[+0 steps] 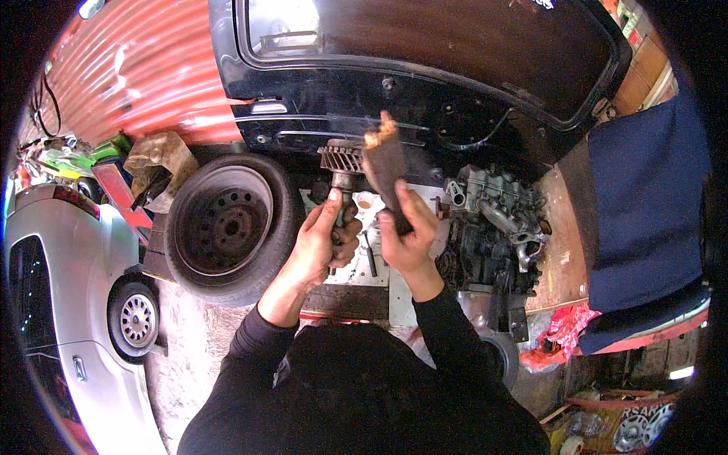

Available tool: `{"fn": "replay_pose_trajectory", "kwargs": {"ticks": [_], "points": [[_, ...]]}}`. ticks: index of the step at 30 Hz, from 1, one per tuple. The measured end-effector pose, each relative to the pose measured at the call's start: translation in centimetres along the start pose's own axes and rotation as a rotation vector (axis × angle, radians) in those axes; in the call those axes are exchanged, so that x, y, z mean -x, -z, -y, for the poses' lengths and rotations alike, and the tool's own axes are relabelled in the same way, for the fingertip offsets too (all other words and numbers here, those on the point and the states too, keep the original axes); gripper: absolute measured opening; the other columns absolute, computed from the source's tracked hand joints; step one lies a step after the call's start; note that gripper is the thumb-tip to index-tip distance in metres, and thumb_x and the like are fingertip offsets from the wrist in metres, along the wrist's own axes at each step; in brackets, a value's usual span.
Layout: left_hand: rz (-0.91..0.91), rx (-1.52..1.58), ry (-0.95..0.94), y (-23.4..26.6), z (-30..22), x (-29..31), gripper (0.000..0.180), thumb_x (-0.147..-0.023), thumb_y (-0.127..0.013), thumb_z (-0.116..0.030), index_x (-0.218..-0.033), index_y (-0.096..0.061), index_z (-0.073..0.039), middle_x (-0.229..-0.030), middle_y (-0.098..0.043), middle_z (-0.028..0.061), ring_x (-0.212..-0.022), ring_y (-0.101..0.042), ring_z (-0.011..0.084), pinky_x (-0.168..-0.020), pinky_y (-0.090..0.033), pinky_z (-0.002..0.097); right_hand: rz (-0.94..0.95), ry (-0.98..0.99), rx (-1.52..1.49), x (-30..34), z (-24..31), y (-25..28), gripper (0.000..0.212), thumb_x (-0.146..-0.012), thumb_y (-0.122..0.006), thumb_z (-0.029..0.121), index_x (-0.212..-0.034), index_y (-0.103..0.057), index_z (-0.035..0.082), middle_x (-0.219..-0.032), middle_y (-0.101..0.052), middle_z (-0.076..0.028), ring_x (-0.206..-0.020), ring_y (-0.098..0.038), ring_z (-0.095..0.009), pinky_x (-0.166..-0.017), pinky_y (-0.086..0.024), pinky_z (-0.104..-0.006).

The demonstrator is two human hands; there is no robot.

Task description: The person scrubs a metal gear with a wire brush, rotating it to clean multiple sides. The person then uses a small orange-handled tool to scrape residue from the gear's teeth and shaft. The person continues scrubbing the gear with the wire brush, focusing on the shaft and gear teeth.

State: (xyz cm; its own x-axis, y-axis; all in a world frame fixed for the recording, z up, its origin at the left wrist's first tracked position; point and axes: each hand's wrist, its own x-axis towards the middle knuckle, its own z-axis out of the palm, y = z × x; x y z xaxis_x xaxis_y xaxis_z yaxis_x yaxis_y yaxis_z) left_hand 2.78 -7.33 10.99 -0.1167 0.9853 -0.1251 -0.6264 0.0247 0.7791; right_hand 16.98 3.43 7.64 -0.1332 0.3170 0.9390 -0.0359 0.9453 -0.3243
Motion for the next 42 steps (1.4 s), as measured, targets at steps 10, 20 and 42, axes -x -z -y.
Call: {"fn": "replay_pose_trajectory", "kwargs": {"ticks": [10, 20, 42], "points": [[-0.297, -0.538, -0.121, -0.3, 0.7, -0.6, 0.053, -0.1, -0.048, -0.053, -0.115, -0.055, -0.002, -0.085, -0.057, 0.0021, -0.063, -0.049, 0.0059, -0.052, -0.039, 0.0227, 0.042, -0.027, -0.024, 0.4, 0.1, 0.5, 0.054, -0.077, -0.071, 0.003, -0.13, -0.06, 0.003, -0.082, -0.062, -0.014, -0.066, -0.06, -0.025, -0.061, -0.049, -0.0335], [-0.261, -0.759, -0.476, -0.4, 0.4, -1.5, 0.042, -0.105, -0.045, -0.04, -0.084, -0.053, -0.004, -0.063, -0.043, -0.0061, -0.057, -0.037, 0.0044, -0.051, -0.032, 0.0246, -0.016, -0.056, 0.009, 1.5, -0.4, 0.6, 0.052, -0.075, -0.073, 0.003, -0.127, -0.063, 0.004, -0.087, -0.062, -0.016, -0.067, -0.062, -0.026, -0.059, -0.05, -0.0359], [-0.295, -1.023, -0.794, -0.4, 0.5, -2.8, 0.03, -0.104, -0.047, -0.021, -0.092, -0.053, 0.005, -0.062, -0.053, 0.0121, -0.057, -0.05, 0.0165, -0.053, -0.041, 0.0354, -0.008, -0.022, 0.041, 2.8, -1.3, 0.5, 0.048, -0.07, -0.077, 0.002, -0.117, -0.068, 0.006, -0.088, -0.065, -0.016, -0.071, -0.068, -0.03, -0.058, -0.054, -0.0349]]}}
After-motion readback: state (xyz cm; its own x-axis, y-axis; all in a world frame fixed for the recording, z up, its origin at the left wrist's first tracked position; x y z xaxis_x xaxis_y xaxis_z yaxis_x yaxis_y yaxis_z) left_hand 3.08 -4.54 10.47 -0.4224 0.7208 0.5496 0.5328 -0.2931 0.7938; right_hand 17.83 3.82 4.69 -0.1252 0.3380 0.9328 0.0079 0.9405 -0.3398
